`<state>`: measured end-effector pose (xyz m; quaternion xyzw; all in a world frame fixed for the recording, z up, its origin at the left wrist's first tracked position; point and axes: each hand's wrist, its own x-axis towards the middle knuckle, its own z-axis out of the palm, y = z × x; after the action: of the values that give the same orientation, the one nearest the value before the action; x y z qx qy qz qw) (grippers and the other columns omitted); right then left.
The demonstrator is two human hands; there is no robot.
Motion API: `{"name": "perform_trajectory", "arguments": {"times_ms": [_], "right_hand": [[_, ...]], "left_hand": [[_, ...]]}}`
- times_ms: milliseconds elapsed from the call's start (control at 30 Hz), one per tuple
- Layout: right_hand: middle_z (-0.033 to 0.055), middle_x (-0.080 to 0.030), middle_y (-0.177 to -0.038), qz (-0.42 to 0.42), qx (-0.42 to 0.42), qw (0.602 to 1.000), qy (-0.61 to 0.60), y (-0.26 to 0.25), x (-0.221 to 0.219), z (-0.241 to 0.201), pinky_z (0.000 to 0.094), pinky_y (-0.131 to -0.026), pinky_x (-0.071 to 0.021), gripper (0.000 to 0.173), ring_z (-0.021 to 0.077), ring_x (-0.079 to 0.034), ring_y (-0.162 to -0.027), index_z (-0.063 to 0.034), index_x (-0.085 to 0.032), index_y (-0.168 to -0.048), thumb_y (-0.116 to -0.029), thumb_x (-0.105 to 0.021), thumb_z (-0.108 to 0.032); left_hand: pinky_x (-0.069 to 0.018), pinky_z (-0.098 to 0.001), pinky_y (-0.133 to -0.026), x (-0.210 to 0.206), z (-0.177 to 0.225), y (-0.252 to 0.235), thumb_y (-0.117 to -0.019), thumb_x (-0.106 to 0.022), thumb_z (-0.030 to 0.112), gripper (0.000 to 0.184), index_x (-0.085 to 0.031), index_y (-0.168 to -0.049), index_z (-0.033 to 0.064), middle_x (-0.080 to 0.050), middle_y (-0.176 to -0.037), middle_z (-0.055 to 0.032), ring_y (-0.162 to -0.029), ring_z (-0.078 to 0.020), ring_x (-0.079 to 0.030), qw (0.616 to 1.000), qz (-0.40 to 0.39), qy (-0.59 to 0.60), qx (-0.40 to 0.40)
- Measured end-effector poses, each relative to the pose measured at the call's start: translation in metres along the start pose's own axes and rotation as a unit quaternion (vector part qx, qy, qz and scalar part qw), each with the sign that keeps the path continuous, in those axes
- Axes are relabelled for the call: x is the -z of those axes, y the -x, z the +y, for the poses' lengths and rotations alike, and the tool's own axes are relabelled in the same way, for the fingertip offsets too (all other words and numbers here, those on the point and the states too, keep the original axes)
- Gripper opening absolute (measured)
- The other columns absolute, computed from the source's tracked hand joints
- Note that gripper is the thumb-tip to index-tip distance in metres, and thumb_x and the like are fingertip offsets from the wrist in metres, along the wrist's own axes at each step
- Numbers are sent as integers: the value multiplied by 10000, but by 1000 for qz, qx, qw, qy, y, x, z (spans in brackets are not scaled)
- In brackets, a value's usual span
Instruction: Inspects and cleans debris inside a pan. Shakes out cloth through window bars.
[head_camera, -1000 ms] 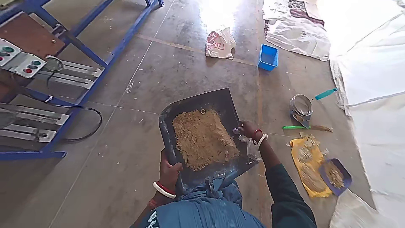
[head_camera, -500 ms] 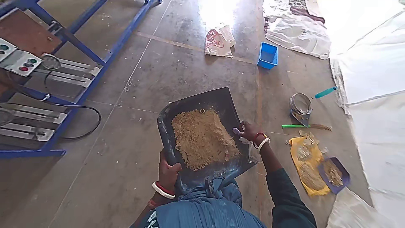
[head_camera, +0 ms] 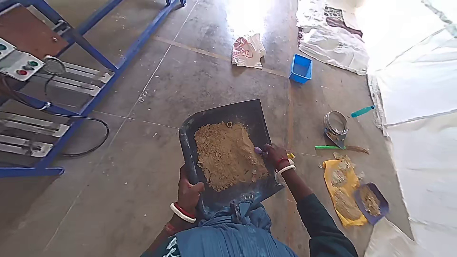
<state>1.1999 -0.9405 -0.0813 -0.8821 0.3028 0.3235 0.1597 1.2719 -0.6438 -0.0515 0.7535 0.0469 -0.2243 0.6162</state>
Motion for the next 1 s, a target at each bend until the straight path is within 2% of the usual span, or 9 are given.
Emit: {"name": "perform_trajectory", "arguments": {"times_ms": [167,300,433,533,600,700,800,900,1000], "right_hand": [[244,-637,-1334,9,5,999,-36,-4,2,7,629,-980,-489,364,427,-629,-1227,-42,-622,-1342,-1032,-558,-222],[225,-664,-1307,28,12,997,-66,2,10,17,639,-982,-479,352,428,-632,-1225,-57,-612,-1362,-1040,-537,-178],[232,-663,-1311,12,-12,1000,-20,14,18,24,663,-954,-479,459,454,-637,-1204,-111,-538,-1465,-1007,-529,-72],[236,-619,-1382,10,-21,999,26,18,15,19,653,-915,-507,596,471,-652,-1164,-125,-480,-1526,-960,-498,61],[241,-631,-1368,19,-19,999,34,19,13,14,640,-917,-510,581,471,-660,-1152,-113,-477,-1531,-982,-472,75],[264,-671,-1280,31,-15,999,34,15,14,7,626,-938,-499,520,477,-665,-1140,-101,-470,-1535,-1036,-417,38],[278,-694,-1199,13,3,999,52,6,15,-7,623,-922,-502,521,481,-677,-1107,-132,-391,-1586,-1071,-422,-56],[268,-690,-1207,-8,31,998,62,-6,10,-13,612,-927,-501,585,470,-675,-1108,-172,-289,-1640,-1081,-459,-212],[270,-669,-1249,-8,55,997,54,-13,9,-10,627,-922,-497,602,473,-666,-1118,-181,-336,-1619,-1053,-517,-282]], "left_hand": [[-540,-234,-742,1,1,-7,-533,-581,-85,1008,-299,-1499,-28,-587,-1217,-149,-936,-68,-636,1000,-6,-6,0],[-544,-232,-709,2,0,-11,-534,-584,-87,995,-315,-1490,-28,-593,-1195,-146,-912,-71,-644,1000,-2,-11,3],[-542,-223,-730,2,2,-13,-546,-576,-104,1000,-292,-1500,-19,-578,-1218,-148,-931,-61,-639,1000,0,-5,19],[-541,-203,-735,2,3,-17,-536,-576,-96,1003,-294,-1496,-28,-580,-1222,-137,-932,-38,-641,1000,3,8,16],[-542,-198,-729,1,4,-19,-533,-574,-100,1003,-296,-1493,-27,-582,-1213,-132,-926,-35,-644,1000,1,9,17],[-543,-200,-716,-1,6,-21,-515,-575,-90,1011,-298,-1486,-26,-585,-1188,-126,-907,-36,-646,1000,-1,7,19],[-536,-214,-705,-4,6,-23,-533,-568,-100,993,-306,-1488,-23,-581,-1193,-137,-903,-54,-640,1000,-8,2,19],[-539,-226,-725,-6,8,-24,-530,-573,-88,1006,-303,-1497,-24,-584,-1218,-150,-934,-66,-639,1000,-15,-7,16],[-542,-223,-734,-7,8,-25,-518,-578,-76,1018,-302,-1497,-29,-586,-1226,-150,-940,-59,-643,1000,-13,-6,9]]}}
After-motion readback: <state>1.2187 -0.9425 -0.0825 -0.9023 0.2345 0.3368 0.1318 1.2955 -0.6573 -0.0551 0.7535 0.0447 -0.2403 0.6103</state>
